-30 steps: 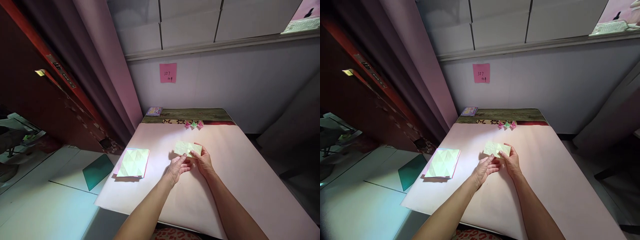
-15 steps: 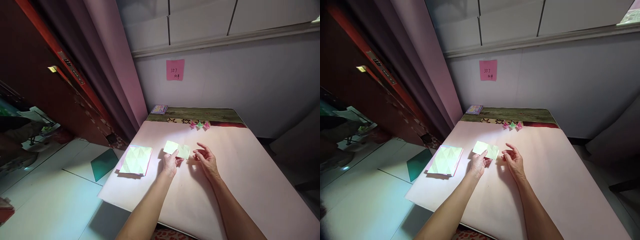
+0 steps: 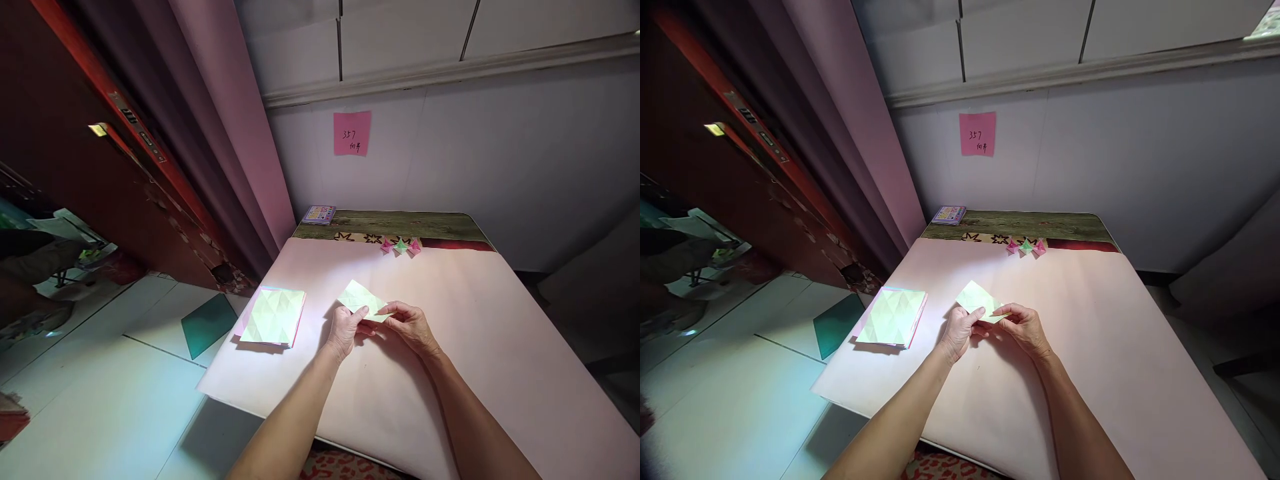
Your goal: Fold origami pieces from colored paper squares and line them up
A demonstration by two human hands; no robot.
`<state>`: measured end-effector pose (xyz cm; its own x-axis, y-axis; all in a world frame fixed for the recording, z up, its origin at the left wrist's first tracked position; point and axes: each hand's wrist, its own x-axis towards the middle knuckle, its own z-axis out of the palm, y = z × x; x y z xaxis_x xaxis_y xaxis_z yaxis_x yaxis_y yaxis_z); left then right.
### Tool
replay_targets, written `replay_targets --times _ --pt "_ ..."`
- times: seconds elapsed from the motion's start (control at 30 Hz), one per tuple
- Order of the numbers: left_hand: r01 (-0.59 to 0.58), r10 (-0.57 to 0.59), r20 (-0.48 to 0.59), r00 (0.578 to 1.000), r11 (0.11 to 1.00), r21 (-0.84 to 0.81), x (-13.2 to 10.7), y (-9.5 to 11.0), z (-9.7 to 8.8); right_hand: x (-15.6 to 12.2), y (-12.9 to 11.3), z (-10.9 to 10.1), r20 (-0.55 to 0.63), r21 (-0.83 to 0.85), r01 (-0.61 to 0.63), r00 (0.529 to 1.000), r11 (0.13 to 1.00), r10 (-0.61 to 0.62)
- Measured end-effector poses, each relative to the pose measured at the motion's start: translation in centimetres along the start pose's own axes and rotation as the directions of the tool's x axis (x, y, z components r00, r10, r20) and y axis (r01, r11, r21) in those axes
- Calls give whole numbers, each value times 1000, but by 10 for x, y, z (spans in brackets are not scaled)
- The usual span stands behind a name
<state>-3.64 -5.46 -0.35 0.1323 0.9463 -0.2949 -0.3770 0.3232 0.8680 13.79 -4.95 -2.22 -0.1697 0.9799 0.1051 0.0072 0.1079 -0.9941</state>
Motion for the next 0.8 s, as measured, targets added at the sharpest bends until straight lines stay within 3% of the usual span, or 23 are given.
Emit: replay_targets --times 0.13,0.23,0.47,0.63,0.8 --pt "-58 56 27 998 997 54 -1 -7 -2 1 -5 0 -71 -20 37 997 999 -39" --pt "-110 108 29 994 991 81 -2 -11 -3 0 -7 2 -135 -6 -2 991 1000 1" --pt "-96 95 14 995 979 179 -2 -15 -2 1 -8 7 -206 54 -12 978 998 23" --pt "-132 128 34 991 978 160 0 -16 -3 0 -11 6 -3 78 -89 996 993 89" --pt "-187 186 -82 979 982 5 0 -11 4 -5 -16 14 202 120 -144 972 982 118"
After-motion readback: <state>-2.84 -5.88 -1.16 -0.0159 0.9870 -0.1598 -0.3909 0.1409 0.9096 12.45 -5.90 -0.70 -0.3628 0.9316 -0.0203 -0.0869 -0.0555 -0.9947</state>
